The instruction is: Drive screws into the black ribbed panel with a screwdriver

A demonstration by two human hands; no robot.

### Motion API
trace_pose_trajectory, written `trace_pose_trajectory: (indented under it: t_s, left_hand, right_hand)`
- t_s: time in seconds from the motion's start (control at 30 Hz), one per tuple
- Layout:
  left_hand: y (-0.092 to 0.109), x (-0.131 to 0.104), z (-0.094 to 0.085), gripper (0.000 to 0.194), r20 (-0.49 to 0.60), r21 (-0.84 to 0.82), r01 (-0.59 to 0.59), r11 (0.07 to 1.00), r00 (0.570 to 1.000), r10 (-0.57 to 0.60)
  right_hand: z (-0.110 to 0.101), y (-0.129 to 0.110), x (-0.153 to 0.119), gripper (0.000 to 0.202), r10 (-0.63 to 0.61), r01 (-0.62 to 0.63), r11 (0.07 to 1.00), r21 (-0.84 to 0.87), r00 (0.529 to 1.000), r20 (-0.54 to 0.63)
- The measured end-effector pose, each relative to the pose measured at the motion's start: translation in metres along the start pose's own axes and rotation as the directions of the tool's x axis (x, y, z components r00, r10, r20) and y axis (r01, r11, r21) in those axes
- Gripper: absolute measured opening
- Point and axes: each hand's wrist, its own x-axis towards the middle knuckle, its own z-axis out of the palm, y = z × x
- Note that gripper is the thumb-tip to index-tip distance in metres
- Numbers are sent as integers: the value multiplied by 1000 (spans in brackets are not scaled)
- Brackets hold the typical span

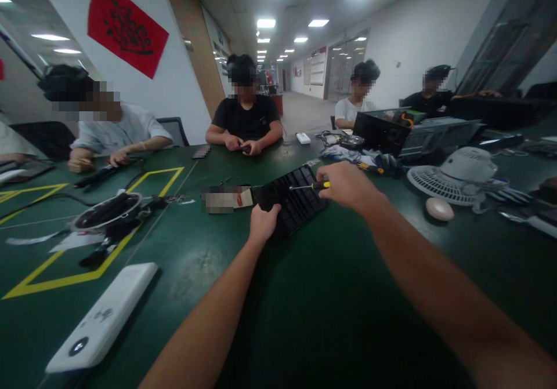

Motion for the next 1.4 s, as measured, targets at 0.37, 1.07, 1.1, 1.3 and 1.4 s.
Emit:
trace_pose_trajectory:
  t_s: [0.37, 1.07, 1.1, 1.3, 1.4]
  left_hand:
    - [4, -1, -8, 16, 44, -29, 55, 998, 998, -54]
    - [-14, 2, -6, 39, 53, -19, 45, 999, 998, -44]
    - [-14, 3, -6, 43, 56, -31, 48, 998, 997, -46]
    - [-18, 5, -6, 51, 88, -85, 51, 995, 995, -43]
    - [-18, 5, -6, 48, 94, -76, 52, 996, 995, -44]
  right_hand:
    - [-14, -7, 8, 38, 91, -79, 993, -89, 986, 142]
    - [-30, 63, -7, 29, -117, 116, 993, -8, 992, -56]
    - [-30, 62, -7, 28, -117, 116, 993, -15, 992, -52]
    - [-26, 54, -6, 25, -93, 91, 995, -31, 993, -72]
    - [-21, 50, -3, 23, -101, 99, 995, -27, 992, -70]
